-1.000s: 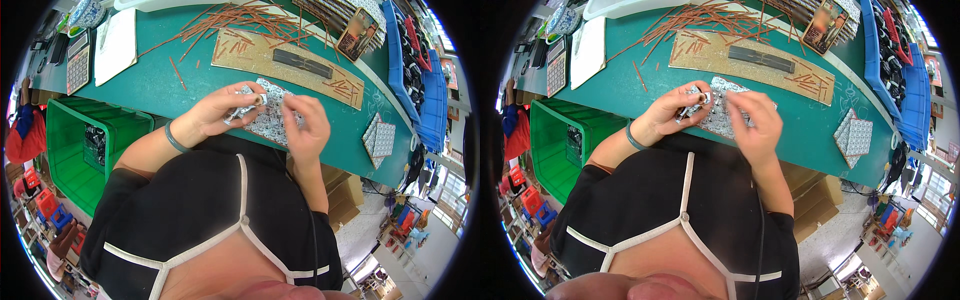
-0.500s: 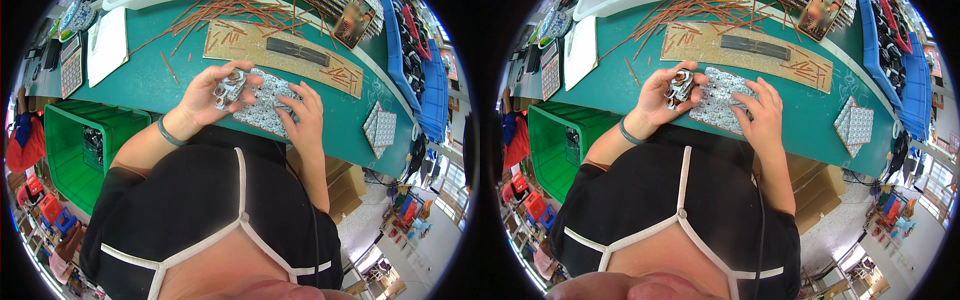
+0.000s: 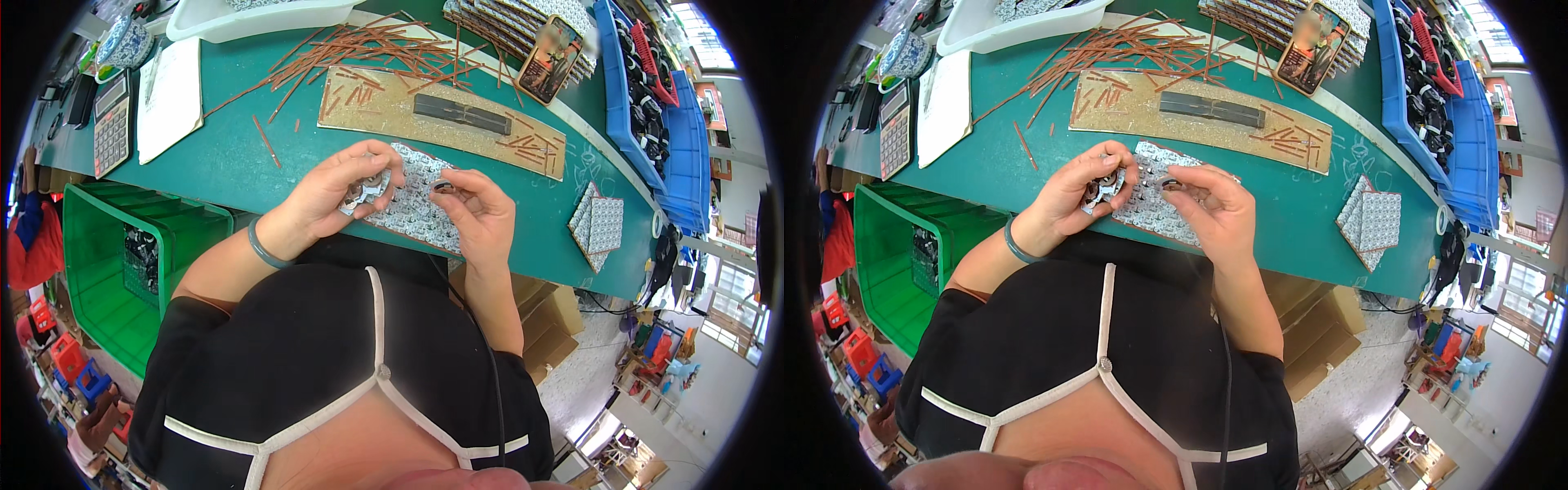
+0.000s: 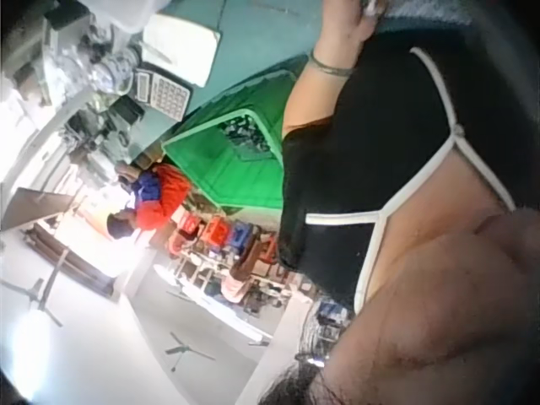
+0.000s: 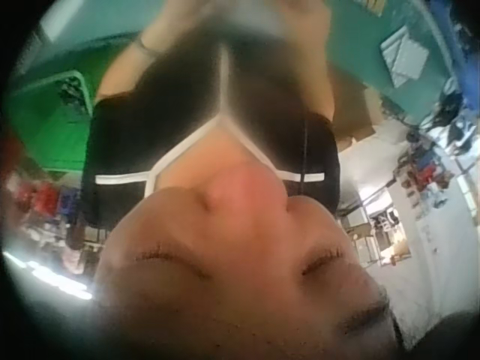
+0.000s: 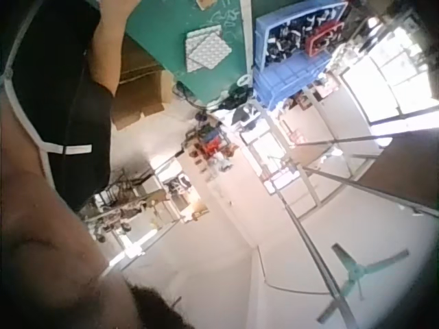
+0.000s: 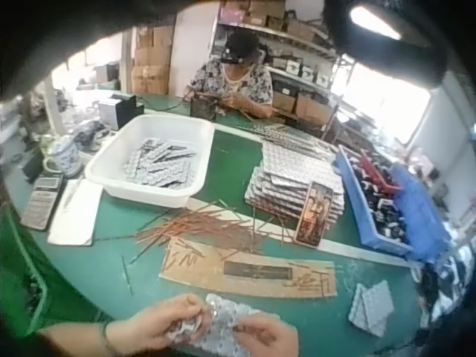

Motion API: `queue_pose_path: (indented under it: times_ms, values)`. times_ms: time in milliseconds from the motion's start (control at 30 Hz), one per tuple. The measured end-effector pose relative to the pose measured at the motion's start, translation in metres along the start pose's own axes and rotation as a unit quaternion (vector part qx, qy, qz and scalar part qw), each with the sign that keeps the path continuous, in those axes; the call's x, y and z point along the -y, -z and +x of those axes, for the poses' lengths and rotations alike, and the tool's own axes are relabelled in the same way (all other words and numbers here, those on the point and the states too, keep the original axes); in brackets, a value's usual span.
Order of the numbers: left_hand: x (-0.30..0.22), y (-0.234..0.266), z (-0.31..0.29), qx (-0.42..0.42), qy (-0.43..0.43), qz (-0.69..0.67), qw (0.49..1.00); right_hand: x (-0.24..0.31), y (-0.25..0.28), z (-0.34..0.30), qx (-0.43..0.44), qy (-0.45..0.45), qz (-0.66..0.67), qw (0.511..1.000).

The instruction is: The person bends and breaks perforated sheets of electronic components into strips and individual pieces by hand, then sorts and stacks the separated pieces on the workbench.

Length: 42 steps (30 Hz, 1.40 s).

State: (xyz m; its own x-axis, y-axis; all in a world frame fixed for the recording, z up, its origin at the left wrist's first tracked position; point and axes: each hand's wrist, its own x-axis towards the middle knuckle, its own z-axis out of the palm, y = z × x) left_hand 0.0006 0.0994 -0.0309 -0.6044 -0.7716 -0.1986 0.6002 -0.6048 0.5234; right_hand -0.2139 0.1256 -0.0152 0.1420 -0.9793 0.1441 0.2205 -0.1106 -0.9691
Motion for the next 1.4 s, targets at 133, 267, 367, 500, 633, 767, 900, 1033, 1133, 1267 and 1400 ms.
queue_pose_path:
  times_ms: [133,267,367,500,633,767,900,1033,1133,1267,1400]
  values:
    - [-0.003,-0.019,-0.006,-0.020,0.003,0.145,0.989,0.006,-0.008,-0.001,0.020,0.020,-0.112,0.993]
    - [0.001,-0.019,-0.006,-0.043,0.030,0.181,0.982,0.020,-0.024,0.007,0.056,-0.051,-0.151,0.986]
    - [0.004,-0.004,-0.002,-0.004,0.025,-0.010,1.000,0.015,-0.023,0.008,0.023,-0.036,-0.074,0.996]
    - [0.002,-0.003,-0.002,-0.024,0.038,-0.105,0.993,0.016,-0.004,0.004,0.073,0.131,-0.538,0.830]
    - [0.002,0.006,0.001,0.018,0.017,-0.120,0.992,-0.002,-0.005,-0.007,0.029,0.140,-0.609,0.780]
    - [0.001,0.008,0.003,0.031,0.004,-0.105,0.994,-0.005,0.000,-0.006,0.039,0.137,-0.551,0.822]
    - [0.000,0.007,0.000,0.034,-0.024,-0.074,0.996,-0.002,-0.003,-0.009,0.007,0.019,-0.254,0.967]
    - [-0.001,0.003,-0.001,-0.005,0.000,0.002,1.000,-0.005,-0.005,-0.006,0.013,0.067,-0.179,0.982]
    - [0.000,-0.002,-0.002,-0.041,0.018,0.060,0.997,-0.001,-0.010,-0.005,0.004,0.047,-0.126,0.991]
    - [0.003,-0.006,-0.003,-0.070,0.025,0.076,0.994,-0.001,-0.014,-0.005,-0.014,0.038,-0.074,0.996]
    - [0.003,-0.008,-0.004,-0.057,0.045,0.118,0.990,-0.001,-0.018,-0.002,0.000,0.094,-0.102,0.990]
